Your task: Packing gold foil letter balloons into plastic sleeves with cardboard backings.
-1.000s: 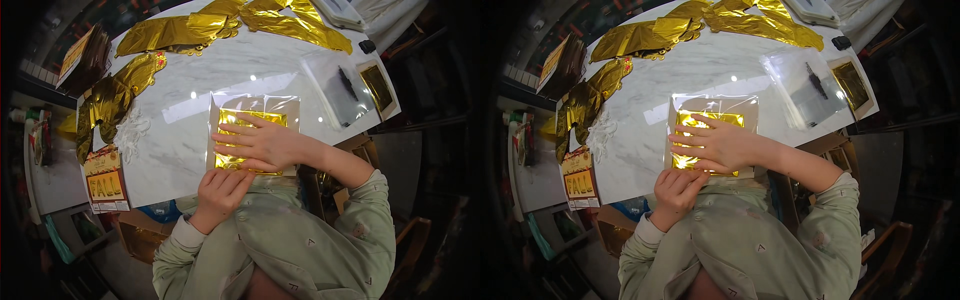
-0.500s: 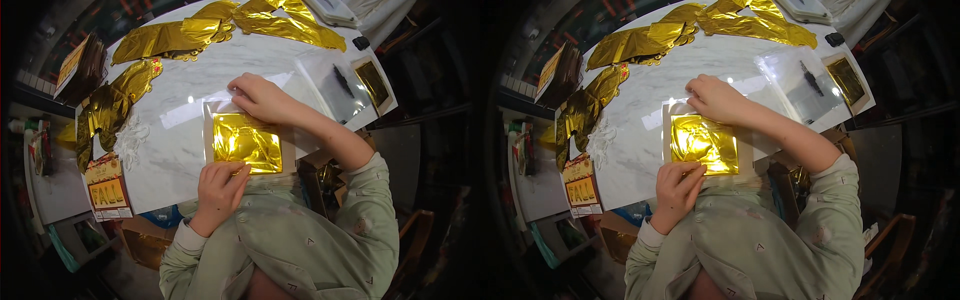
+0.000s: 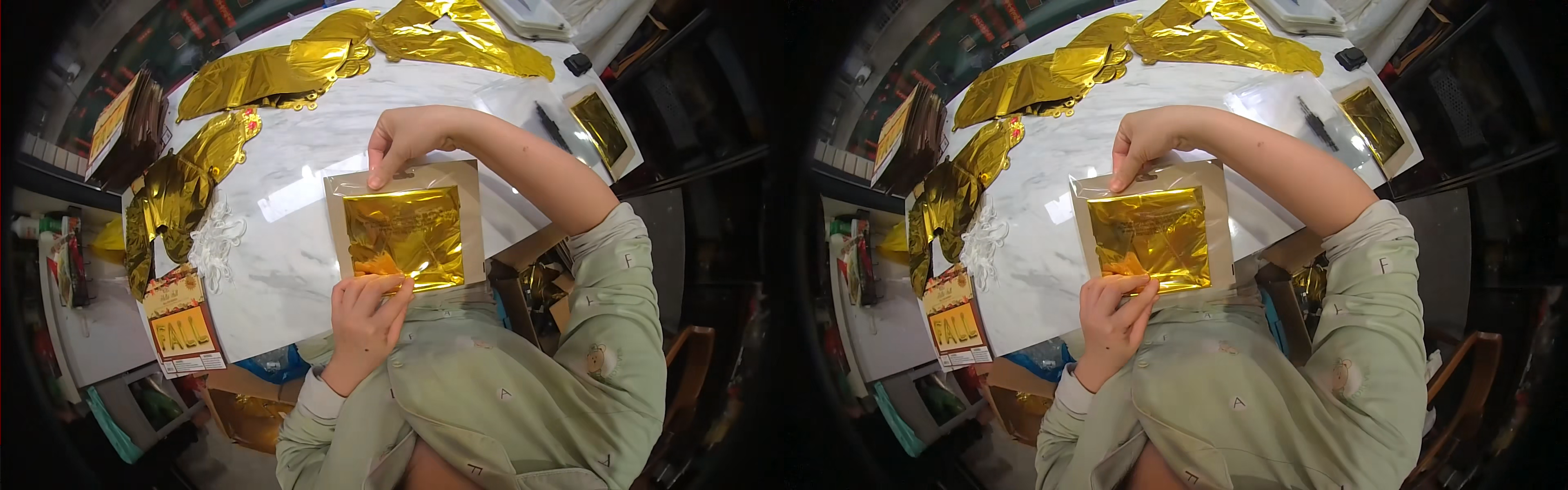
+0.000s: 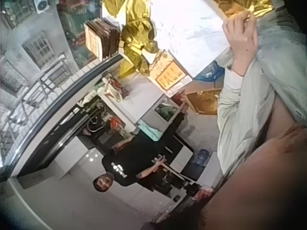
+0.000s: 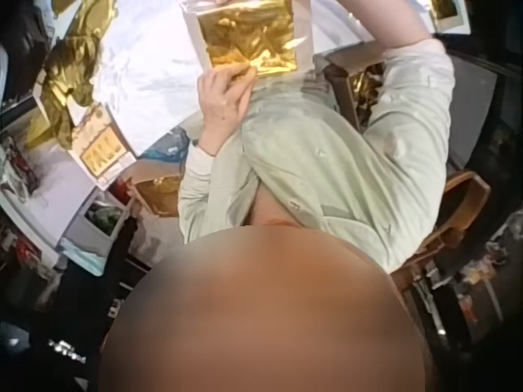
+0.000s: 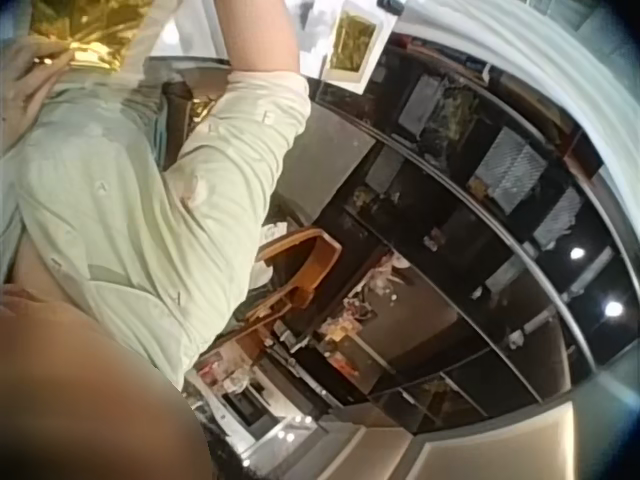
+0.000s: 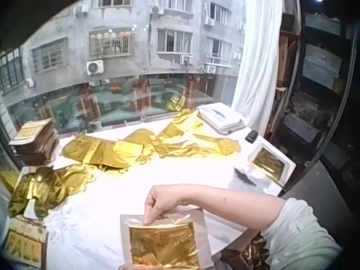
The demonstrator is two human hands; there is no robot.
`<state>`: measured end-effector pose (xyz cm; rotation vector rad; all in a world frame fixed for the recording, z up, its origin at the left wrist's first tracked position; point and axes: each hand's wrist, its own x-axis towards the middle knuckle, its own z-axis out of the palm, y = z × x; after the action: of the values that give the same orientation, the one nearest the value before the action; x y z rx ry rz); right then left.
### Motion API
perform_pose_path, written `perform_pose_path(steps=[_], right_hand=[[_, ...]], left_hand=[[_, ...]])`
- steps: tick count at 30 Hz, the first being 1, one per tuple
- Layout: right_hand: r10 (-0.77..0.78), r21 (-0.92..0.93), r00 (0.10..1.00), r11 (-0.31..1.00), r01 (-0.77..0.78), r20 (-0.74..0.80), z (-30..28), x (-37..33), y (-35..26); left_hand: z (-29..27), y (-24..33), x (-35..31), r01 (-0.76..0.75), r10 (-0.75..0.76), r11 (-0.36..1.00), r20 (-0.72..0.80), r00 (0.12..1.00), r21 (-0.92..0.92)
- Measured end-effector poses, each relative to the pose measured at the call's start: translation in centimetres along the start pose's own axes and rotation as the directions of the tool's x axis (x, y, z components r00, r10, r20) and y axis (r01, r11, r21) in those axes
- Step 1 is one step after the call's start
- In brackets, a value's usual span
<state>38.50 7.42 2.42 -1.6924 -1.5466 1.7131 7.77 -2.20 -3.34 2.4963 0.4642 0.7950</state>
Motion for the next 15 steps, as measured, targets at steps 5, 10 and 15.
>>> perform_pose_path(steps=[5, 10, 15], right_hand=[[0.093, 0.084, 0.996, 0.992, -0.092, -0.013, -1.9, -2.0, 1.2], [0.1, 0.099, 0.995, 0.99, -0.1, 0.003, -2.7, -3.0, 3.2], [0.108, 0.369, 0.993, 0.926, -0.087, -0.039, -1.1, -3.4, 2.8]], left_hand=[[0.1, -0.2, -0.2, 0.005, -0.005, 1.0, -0.004, 1.0, 0.002], [0.2, -0.2, -0.2, 0.014, -0.014, 1.0, 0.003, 1.0, -0.015], [0.0, -0.1, 0.0, 0.05, -0.05, 0.998, 0.005, 0.999, -0.03]])
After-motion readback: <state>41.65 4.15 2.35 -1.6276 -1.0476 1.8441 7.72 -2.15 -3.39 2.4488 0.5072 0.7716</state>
